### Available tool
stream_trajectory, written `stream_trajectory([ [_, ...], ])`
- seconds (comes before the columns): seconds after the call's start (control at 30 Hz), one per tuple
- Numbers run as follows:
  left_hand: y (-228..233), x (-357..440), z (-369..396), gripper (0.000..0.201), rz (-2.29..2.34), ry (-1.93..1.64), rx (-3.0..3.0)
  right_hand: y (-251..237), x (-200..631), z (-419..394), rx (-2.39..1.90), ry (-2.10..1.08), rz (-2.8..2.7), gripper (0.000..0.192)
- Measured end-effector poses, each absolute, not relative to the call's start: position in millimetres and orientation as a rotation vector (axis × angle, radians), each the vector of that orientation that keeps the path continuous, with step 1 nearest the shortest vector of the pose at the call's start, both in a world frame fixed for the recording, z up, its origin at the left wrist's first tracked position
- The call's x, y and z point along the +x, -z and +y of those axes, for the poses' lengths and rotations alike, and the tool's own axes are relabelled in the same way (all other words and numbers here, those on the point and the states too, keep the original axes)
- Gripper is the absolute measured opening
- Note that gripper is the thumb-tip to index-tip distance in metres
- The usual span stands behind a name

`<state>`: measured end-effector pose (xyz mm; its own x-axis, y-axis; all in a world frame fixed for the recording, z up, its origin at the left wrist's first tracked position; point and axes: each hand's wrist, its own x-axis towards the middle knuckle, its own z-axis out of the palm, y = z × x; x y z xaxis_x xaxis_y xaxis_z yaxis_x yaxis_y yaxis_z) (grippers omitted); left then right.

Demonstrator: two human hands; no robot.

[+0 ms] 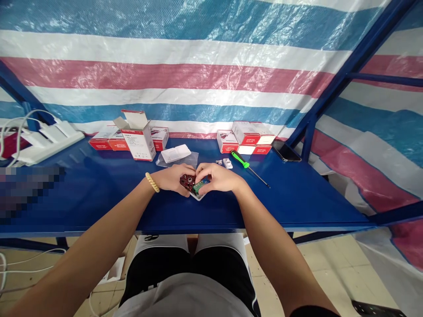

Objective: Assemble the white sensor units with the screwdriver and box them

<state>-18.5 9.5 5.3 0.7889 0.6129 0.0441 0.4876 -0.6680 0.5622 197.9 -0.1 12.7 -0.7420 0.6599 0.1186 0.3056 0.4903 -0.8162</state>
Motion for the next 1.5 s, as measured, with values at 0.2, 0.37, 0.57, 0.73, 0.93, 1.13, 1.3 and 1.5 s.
stream_trajectory([
  [0.2,4,-15,10,0.07,1.002,-0.456,2.483,-17,214,6,-0.824,-1.339,-2.005,0.033],
  [0.37,5,-16,13,0.072,0.998,-0.576,2.394,-18,217,7,-0.905,-1.407,-1.887,0.034],
  [0.57,3,-18,15,0.026,1.067,-0.773,2.343,-11,211,11,-0.891,-1.37,-1.652,0.035],
  [0.73,1,-16,13,0.023,1.188,-1.085,2.341,-7,210,11,-0.783,-1.469,-1.414,0.034],
  [0.93,8,-15,16,0.012,1.096,-1.312,2.392,-9,210,12,-0.734,-1.776,-1.338,0.033],
  [1.13,20,-11,22,0.012,0.936,-1.533,2.616,-10,200,16,-1.051,-1.803,-1.143,0.015],
  [1.3,26,-6,22,0.013,0.911,-1.477,2.699,-7,190,14,-1.265,-1.626,-1.074,0.028],
  [1.5,22,-10,17,0.066,1.071,-1.075,2.538,-3,191,15,-1.3,-1.521,-1.115,0.036],
])
